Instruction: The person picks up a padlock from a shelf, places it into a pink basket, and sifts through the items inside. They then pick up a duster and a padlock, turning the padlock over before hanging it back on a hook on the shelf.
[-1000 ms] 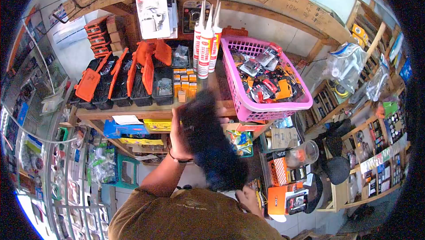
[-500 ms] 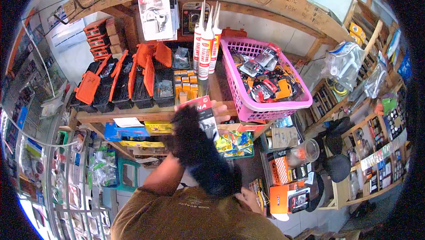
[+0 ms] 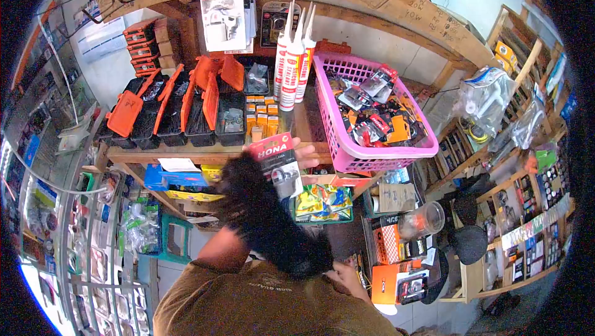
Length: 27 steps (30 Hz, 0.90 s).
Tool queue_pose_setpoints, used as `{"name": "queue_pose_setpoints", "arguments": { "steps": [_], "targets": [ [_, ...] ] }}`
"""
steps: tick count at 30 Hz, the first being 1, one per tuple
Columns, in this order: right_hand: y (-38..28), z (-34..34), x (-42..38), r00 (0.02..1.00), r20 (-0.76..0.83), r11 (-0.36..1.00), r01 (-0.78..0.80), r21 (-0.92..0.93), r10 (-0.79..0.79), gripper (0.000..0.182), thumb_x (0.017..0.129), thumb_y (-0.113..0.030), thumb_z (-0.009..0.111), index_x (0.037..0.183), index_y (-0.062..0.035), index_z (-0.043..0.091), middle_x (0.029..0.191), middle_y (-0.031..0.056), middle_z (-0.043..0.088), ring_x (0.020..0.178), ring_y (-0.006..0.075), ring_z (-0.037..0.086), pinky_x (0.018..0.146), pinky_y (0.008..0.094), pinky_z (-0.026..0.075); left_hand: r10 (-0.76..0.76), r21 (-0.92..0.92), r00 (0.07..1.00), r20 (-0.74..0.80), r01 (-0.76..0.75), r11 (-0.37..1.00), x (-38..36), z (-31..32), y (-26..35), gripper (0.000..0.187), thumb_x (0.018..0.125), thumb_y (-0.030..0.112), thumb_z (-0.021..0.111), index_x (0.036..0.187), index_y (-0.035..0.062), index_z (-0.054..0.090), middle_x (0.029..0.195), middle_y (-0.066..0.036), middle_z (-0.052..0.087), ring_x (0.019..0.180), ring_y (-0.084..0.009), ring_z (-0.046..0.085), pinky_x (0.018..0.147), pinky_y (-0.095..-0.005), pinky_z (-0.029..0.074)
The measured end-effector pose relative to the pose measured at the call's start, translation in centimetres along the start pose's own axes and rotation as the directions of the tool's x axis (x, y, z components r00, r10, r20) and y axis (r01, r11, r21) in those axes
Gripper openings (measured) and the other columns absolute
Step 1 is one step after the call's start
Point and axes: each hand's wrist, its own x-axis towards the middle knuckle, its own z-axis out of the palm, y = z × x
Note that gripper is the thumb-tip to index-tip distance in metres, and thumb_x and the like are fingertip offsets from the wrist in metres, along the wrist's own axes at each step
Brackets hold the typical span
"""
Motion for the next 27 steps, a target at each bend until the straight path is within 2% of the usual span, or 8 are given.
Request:
{"name": "queue_pose_setpoints", "arguments": {
  "steps": [3, 5, 7, 11, 17, 19, 23, 27],
  "targets": [
    [2.4, 1.2, -0.7, 0.927, -0.192, 0.945, -0.302, 0.122, 0.321, 0.036, 0.072, -0.014, 0.065, 0.055, -0.0026, 0.035, 0.048, 0.0072, 0.03, 0.043, 0.0149, 0.031, 0.041, 0.0308, 0.025, 0.205, 0.292, 0.895, -0.397, -0.089, 0.952, -1.0, 1.1, -0.1, 0.081, 0.074, 0.065, 0.039, 0.125, 0.0033, 0.032, 0.126, -0.022, 0.035, 0.113, -0.0361, 0.039, 0.088, -0.0525, 0.036],
    [2.0, 0.9, -0.5, 0.941, -0.195, 0.96, -0.262, 0.095, 0.276, 0.036, 0.072, -0.013, 0.065, 0.055, -0.003, 0.035, 0.048, 0.0074, 0.031, 0.043, 0.013, 0.031, 0.04, 0.0309, 0.025, 0.232, 0.387, 0.893, -0.386, -0.071, 0.919, -0.6, 0.1, -0.2, 0.08, 0.074, 0.065, 0.038, 0.125, 0.0031, 0.033, 0.126, -0.022, 0.035, 0.113, -0.0362, 0.039, 0.089, -0.0528, 0.036],
    [1.6, 0.2, 0.1, 0.997, 0.02, 0.993, 0.075, -0.086, -0.074, 0.034, 0.075, -0.013, 0.061, 0.054, -0.0024, 0.037, 0.046, 0.0029, 0.034, 0.046, 0.0074, 0.032, 0.04, 0.0302, 0.026, 0.029, -0.017, 1.0, 0.011, -0.029, 0.999, 0.5, -0.6, -0.1, 0.07, 0.08, 0.059, 0.033, 0.122, 0.0041, 0.037, 0.113, -0.014, 0.05, 0.1, -0.0257, 0.052, 0.084, -0.0414, 0.043],
    [3.6, 1.2, -0.4, 0.937, -0.177, 0.951, -0.279, 0.137, 0.3, 0.026, 0.072, -0.013, 0.064, 0.059, -0.0015, 0.046, 0.048, 0.0042, 0.039, 0.046, 0.0112, 0.037, 0.043, 0.0301, 0.03, 0.265, 0.28, 0.904, -0.336, -0.172, 0.944, -0.9, 1.2, -0.2, 0.065, 0.084, 0.056, 0.03, 0.122, 0.0045, 0.038, 0.117, -0.014, 0.048, 0.107, -0.0236, 0.048, 0.089, -0.0409, 0.039],
    [3.6, 0.8, -0.1, 0.996, -0.057, 0.996, 0.07, -0.059, -0.073, 0.023, 0.077, -0.021, 0.058, 0.064, -0.0029, 0.051, 0.05, 0.0136, 0.045, 0.042, 0.0226, 0.044, 0.043, 0.0338, 0.037, 0.036, -0.002, 0.988, 0.153, -0.036, 0.999, 0.0, -0.6, -0.3, 0.069, 0.08, 0.06, 0.034, 0.122, 0.0055, 0.038, 0.12, -0.017, 0.044, 0.113, -0.0278, 0.042, 0.093, -0.045, 0.034],
    [4.3, 1.0, -0.6, 0.926, -0.098, 0.923, -0.346, 0.171, 0.365, 0.018, 0.073, -0.013, 0.063, 0.064, -0.0027, 0.051, 0.052, 0.0093, 0.044, 0.047, 0.0167, 0.047, 0.047, 0.0316, 0.036, 0.32, 0.359, 0.835, -0.448, -0.16, 0.92, -0.6, 0.3, -0.9, 0.08, 0.073, 0.065, 0.041, 0.125, 0.0041, 0.033, 0.127, -0.02, 0.035, 0.117, -0.0353, 0.034, 0.093, -0.0541, 0.03],
    [4.3, 0.9, -0.1, 0.994, 0.01, 0.983, 0.11, -0.148, -0.11, 0.025, 0.076, -0.016, 0.059, 0.061, 0.0008, 0.048, 0.05, 0.0123, 0.042, 0.043, 0.0196, 0.042, 0.044, 0.0316, 0.034, 0.069, 0.021, 0.988, -0.135, -0.067, 0.998, 0.5, 0.6, -0.5, 0.064, 0.081, 0.057, 0.034, 0.118, 0.005, 0.041, 0.106, -0.011, 0.054, 0.093, -0.0228, 0.055, 0.079, -0.0388, 0.046],
    [1.7, -0.6, 0.3, 0.94, -0.116, 0.94, -0.332, -0.08, 0.322, 0.022, 0.076, -0.016, 0.059, 0.067, 0.0029, 0.052, 0.054, 0.0131, 0.047, 0.047, 0.0198, 0.048, 0.046, 0.033, 0.036, 0.213, -0.108, 0.973, 0.089, -0.203, 0.973, -0.6, -1.9, -0.5, 0.06, 0.085, 0.053, 0.029, 0.12, 0.0044, 0.039, 0.115, -0.014, 0.048, 0.106, -0.0241, 0.048, 0.09, -0.038, 0.038]
  ]
}}
